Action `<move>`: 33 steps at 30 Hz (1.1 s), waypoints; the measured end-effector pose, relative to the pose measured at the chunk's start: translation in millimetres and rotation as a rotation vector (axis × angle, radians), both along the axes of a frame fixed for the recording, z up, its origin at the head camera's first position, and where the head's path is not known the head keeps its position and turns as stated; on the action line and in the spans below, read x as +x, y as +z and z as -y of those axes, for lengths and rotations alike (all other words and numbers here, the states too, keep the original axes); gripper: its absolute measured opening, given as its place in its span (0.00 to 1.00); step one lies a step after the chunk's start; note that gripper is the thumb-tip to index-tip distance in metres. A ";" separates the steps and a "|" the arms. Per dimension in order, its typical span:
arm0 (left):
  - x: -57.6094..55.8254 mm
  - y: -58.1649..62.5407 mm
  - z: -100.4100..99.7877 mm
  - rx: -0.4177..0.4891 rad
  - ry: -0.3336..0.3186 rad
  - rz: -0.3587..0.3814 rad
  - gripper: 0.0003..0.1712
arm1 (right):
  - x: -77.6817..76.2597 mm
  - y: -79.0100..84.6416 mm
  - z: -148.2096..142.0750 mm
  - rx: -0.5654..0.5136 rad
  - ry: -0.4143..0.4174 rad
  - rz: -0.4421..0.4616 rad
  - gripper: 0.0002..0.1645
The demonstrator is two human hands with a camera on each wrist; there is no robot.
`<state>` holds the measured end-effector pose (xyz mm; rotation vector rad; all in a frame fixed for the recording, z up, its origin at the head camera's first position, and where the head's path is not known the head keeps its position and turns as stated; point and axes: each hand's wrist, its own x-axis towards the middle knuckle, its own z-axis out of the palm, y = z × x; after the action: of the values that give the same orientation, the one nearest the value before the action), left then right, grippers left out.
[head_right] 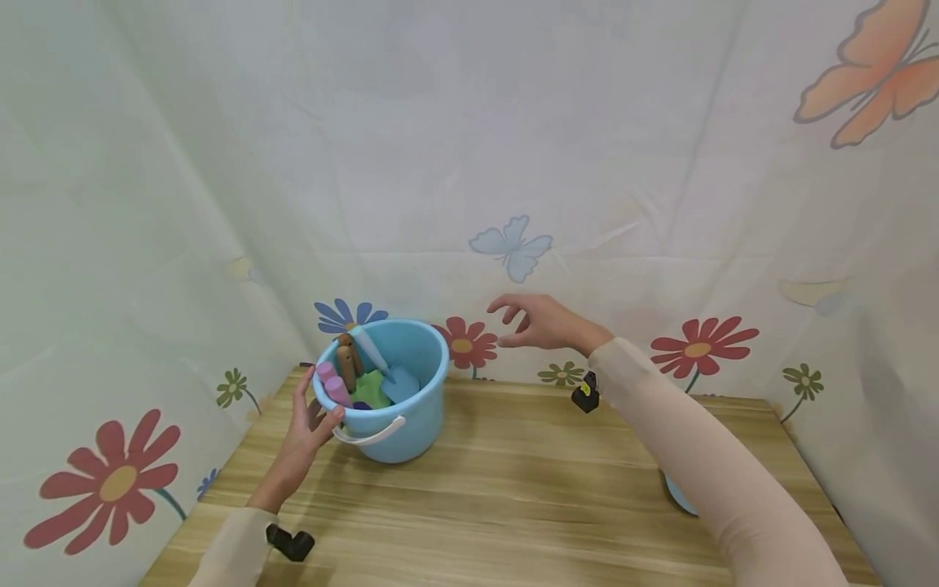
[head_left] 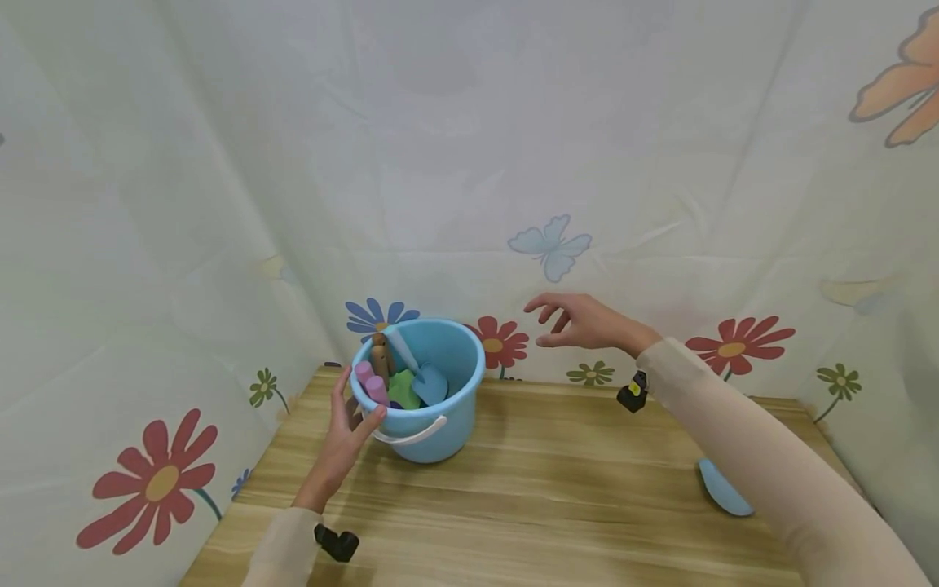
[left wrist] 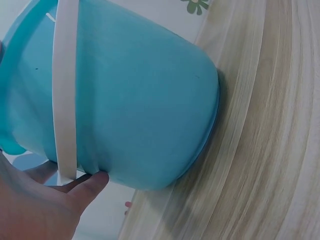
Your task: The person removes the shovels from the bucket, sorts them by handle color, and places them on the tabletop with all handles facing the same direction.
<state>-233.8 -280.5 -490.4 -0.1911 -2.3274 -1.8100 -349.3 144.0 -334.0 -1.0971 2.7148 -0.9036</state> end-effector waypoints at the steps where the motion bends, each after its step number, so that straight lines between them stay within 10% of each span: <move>1: 0.4 0.5 -0.1 0.001 -0.001 0.001 0.50 | 0.2 0.4 1.3 -0.002 0.002 0.002 0.33; 33: 1.8 1.0 -9.3 0.096 0.012 -0.031 0.46 | -15.5 32.0 53.8 -0.001 0.066 0.027 0.35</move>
<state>-232.0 -271.2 -489.4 -0.1894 -2.2101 -1.8938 -364.8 90.2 -301.9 -1.1588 2.6404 -0.9026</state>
